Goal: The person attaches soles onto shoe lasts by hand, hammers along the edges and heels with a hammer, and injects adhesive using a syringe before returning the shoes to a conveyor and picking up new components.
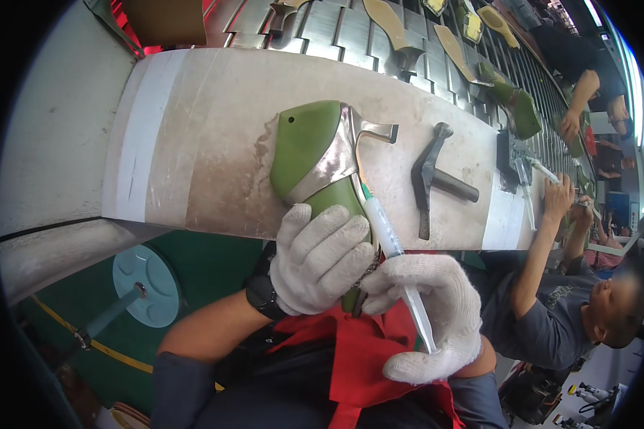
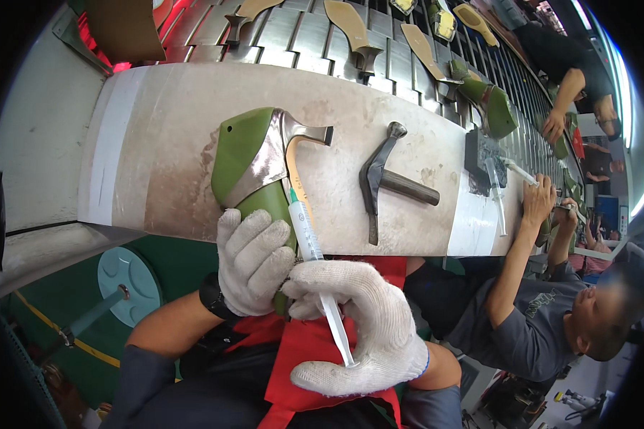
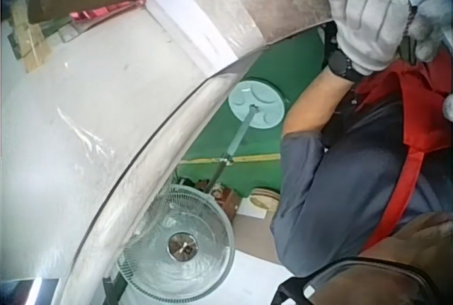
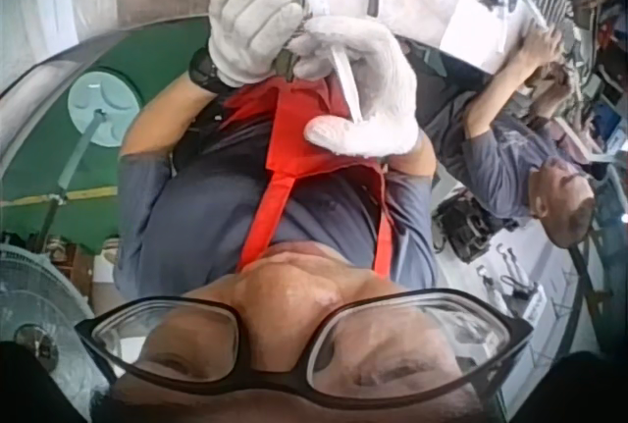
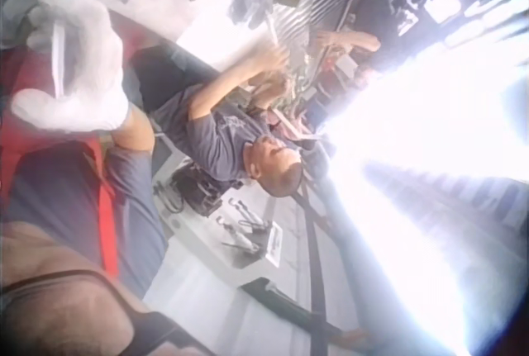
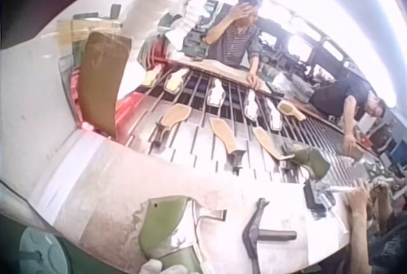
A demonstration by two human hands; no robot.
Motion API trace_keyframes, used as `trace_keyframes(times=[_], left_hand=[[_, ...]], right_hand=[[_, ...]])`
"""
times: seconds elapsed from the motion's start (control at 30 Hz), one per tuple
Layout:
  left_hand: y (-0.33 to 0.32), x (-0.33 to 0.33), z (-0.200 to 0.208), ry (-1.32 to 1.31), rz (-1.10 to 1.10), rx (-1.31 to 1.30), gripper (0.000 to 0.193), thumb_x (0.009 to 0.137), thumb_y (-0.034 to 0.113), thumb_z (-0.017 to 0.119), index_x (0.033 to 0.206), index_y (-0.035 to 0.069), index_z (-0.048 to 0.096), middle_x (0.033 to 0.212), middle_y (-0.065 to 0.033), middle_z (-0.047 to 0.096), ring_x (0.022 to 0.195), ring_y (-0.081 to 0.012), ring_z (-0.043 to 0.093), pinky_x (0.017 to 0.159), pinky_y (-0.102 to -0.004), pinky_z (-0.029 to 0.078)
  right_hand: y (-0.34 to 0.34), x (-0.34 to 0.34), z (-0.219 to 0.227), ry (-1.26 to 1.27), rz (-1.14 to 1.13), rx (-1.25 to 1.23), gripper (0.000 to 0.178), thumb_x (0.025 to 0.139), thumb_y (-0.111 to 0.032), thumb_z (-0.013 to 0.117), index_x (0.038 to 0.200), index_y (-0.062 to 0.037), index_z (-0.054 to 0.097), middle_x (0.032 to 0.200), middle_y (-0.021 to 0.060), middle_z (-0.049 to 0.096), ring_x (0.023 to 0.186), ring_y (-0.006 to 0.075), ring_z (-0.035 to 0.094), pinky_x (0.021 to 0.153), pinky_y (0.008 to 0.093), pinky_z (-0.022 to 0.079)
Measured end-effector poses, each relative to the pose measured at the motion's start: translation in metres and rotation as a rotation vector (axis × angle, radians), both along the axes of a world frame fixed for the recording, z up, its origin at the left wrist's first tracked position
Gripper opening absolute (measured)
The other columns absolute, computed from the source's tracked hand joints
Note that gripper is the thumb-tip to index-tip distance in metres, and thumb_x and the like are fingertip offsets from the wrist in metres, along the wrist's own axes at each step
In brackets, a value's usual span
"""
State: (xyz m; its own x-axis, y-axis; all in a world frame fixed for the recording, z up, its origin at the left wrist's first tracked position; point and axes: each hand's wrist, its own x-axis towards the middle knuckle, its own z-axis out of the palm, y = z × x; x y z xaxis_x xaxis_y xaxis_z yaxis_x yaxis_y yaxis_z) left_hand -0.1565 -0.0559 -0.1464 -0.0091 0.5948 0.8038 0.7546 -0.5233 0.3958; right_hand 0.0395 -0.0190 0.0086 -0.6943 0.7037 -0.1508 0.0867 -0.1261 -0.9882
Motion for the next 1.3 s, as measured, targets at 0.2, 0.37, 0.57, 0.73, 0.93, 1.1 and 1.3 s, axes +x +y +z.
trace_keyframes(times=[0.2, 0.37, 0.57, 0.73, 0.93, 1.1, 1.3], left_hand=[[0.0, -0.004, -0.003, 0.023, -0.025, 0.014, 0.041, 0.098, 0.02, 0.073, 0.133, 0.008, 0.057, 0.14, -0.0171, 0.063, 0.136, -0.0398, 0.061, 0.129, -0.0659, 0.034], [0.001, -0.004, 0.001, -0.002, -0.002, 0.009, 0.039, 0.102, 0.021, 0.073, 0.138, 0.013, 0.059, 0.141, -0.0103, 0.065, 0.136, -0.0312, 0.062, 0.129, -0.0584, 0.035], [-0.001, -0.004, 0.0, -0.005, -0.002, 0.001, 0.038, 0.101, 0.019, 0.072, 0.137, 0.013, 0.059, 0.141, -0.0102, 0.065, 0.135, -0.031, 0.062, 0.129, -0.0583, 0.035], [0.001, -0.004, -0.001, -0.015, 0.003, 0.017, 0.039, 0.101, 0.018, 0.073, 0.137, 0.013, 0.059, 0.14, -0.0099, 0.065, 0.135, -0.0308, 0.063, 0.129, -0.0584, 0.035], [0.002, -0.004, -0.001, -0.016, -0.011, 0.013, 0.04, 0.101, 0.018, 0.073, 0.138, 0.013, 0.059, 0.14, -0.0101, 0.065, 0.135, -0.031, 0.063, 0.128, -0.0585, 0.035], [0.002, -0.005, 0.0, -0.012, -0.011, 0.01, 0.041, 0.101, 0.019, 0.074, 0.138, 0.013, 0.059, 0.14, -0.0101, 0.066, 0.135, -0.0313, 0.063, 0.127, -0.0586, 0.036], [-0.001, -0.006, 0.001, -0.004, 0.006, -0.001, 0.04, 0.102, 0.02, 0.072, 0.138, 0.012, 0.058, 0.139, -0.0106, 0.066, 0.134, -0.0315, 0.063, 0.127, -0.0587, 0.036]], right_hand=[[0.004, -0.004, 0.002, -0.047, 0.017, 0.013, 0.097, 0.075, -0.021, 0.105, 0.152, 0.004, 0.052, 0.133, 0.0219, 0.072, 0.117, 0.0273, 0.076, 0.105, 0.043, 0.062], [0.002, -0.008, 0.001, -0.048, -0.004, 0.06, 0.092, 0.075, -0.018, 0.104, 0.149, 0.0046, 0.055, 0.13, 0.0216, 0.073, 0.113, 0.0267, 0.077, 0.1, 0.0415, 0.065], [-0.002, -0.009, 0.0, -0.041, -0.017, 0.04, 0.092, 0.075, -0.017, 0.105, 0.148, 0.0048, 0.055, 0.128, 0.0224, 0.073, 0.114, 0.0268, 0.077, 0.1, 0.0411, 0.066], [-0.003, -0.011, 0.0, -0.045, -0.024, 0.054, 0.092, 0.074, -0.018, 0.106, 0.147, 0.0055, 0.055, 0.127, 0.0223, 0.073, 0.113, 0.0264, 0.077, 0.1, 0.0407, 0.066], [-0.004, -0.011, 0.0, -0.05, -0.041, 0.05, 0.091, 0.075, -0.02, 0.106, 0.146, 0.0062, 0.056, 0.126, 0.0222, 0.073, 0.112, 0.0255, 0.078, 0.099, 0.0396, 0.066], [-0.003, -0.012, 0.0, -0.04, -0.039, 0.07, 0.091, 0.075, -0.02, 0.106, 0.146, 0.0057, 0.056, 0.126, 0.0218, 0.073, 0.112, 0.025, 0.078, 0.098, 0.0386, 0.066], [0.0, -0.017, 0.002, -0.067, -0.029, 0.067, 0.091, 0.075, -0.02, 0.106, 0.147, 0.0041, 0.056, 0.125, 0.0194, 0.074, 0.109, 0.0233, 0.078, 0.098, 0.0381, 0.065]])
